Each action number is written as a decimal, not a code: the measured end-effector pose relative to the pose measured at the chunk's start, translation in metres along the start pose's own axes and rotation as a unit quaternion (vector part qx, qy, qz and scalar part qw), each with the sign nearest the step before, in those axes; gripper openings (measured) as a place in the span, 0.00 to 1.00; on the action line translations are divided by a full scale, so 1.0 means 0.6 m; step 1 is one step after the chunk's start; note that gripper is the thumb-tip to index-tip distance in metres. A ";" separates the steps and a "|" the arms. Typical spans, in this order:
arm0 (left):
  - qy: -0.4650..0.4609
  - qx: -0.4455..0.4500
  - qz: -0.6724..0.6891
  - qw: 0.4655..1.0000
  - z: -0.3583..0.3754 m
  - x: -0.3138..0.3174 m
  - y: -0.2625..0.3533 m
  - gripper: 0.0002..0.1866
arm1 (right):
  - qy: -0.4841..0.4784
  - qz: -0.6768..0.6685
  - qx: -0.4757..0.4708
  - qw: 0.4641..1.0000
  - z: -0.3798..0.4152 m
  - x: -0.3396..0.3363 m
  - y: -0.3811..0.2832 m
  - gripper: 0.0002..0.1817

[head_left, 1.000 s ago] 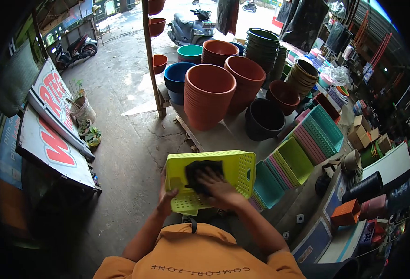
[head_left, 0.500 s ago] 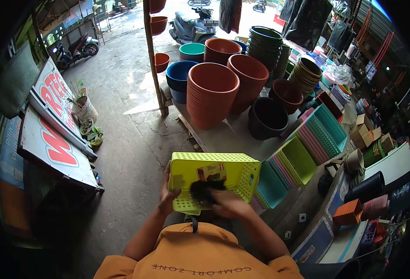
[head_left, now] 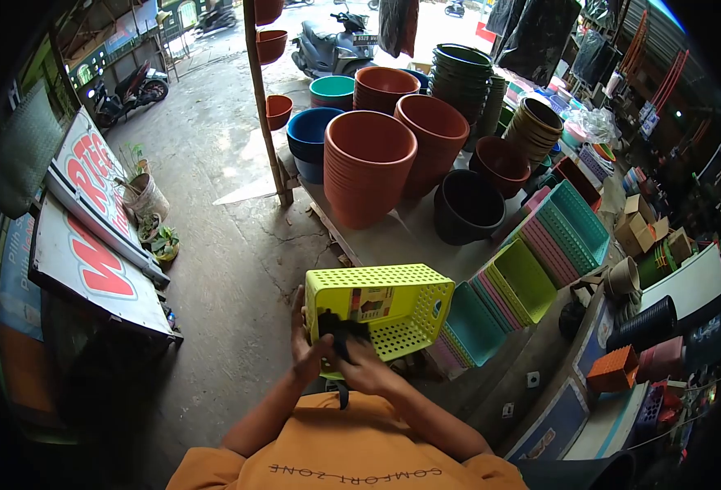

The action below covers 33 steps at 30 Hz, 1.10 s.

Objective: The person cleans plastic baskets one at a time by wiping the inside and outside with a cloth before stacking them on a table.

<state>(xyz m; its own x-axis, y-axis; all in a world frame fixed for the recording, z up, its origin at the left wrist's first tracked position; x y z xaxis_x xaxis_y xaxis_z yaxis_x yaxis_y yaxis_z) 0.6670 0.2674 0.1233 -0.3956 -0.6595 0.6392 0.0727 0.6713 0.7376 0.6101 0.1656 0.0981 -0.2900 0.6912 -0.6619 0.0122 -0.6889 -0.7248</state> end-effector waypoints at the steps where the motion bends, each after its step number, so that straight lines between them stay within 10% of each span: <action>1: 0.015 -0.011 0.029 0.999 0.002 -0.002 -0.011 0.56 | -0.019 -0.172 -0.012 0.985 -0.007 0.015 -0.007 0.29; 9: -0.009 -0.050 -0.019 0.999 0.014 -0.021 -0.054 0.48 | 0.035 -0.597 0.231 0.767 -0.013 0.029 -0.023 0.29; 19: -0.009 -0.079 -0.171 0.982 0.021 -0.086 -0.084 0.47 | 0.126 -0.676 0.116 0.717 0.010 -0.088 -0.055 0.30; 22: 0.079 -0.122 -0.001 0.989 0.000 -0.076 -0.062 0.47 | 0.204 -0.626 0.046 0.752 0.041 -0.124 -0.065 0.26; 24: 0.085 -0.117 -0.008 0.989 -0.006 -0.071 -0.049 0.45 | 0.293 -0.119 -0.134 0.939 0.045 -0.171 -0.090 0.35; 26: 0.058 -0.109 -0.003 0.992 -0.009 -0.063 -0.038 0.45 | 0.249 0.283 -0.222 0.899 0.047 -0.161 -0.120 0.42; 33: 0.058 -0.179 0.027 0.982 -0.010 -0.066 -0.034 0.46 | 0.134 0.449 -0.184 0.864 -0.014 -0.146 0.039 0.38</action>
<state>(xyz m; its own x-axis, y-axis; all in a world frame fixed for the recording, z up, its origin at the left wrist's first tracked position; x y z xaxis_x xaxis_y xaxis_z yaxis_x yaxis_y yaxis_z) 0.6864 0.2778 0.0842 -0.2766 -0.6739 0.6851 0.4158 0.5588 0.7176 0.6439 0.0910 0.1373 0.2265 -0.0265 -0.9736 0.4343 -0.8920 0.1253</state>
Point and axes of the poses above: each hand's wrist, its own z-axis away from the middle knuckle, its own x-axis out of the palm, y = z × x, the point moved 6 cm from there along -z, towards the middle knuckle, and after that the axes turned 12 degrees about z, right-handed, at the moved point
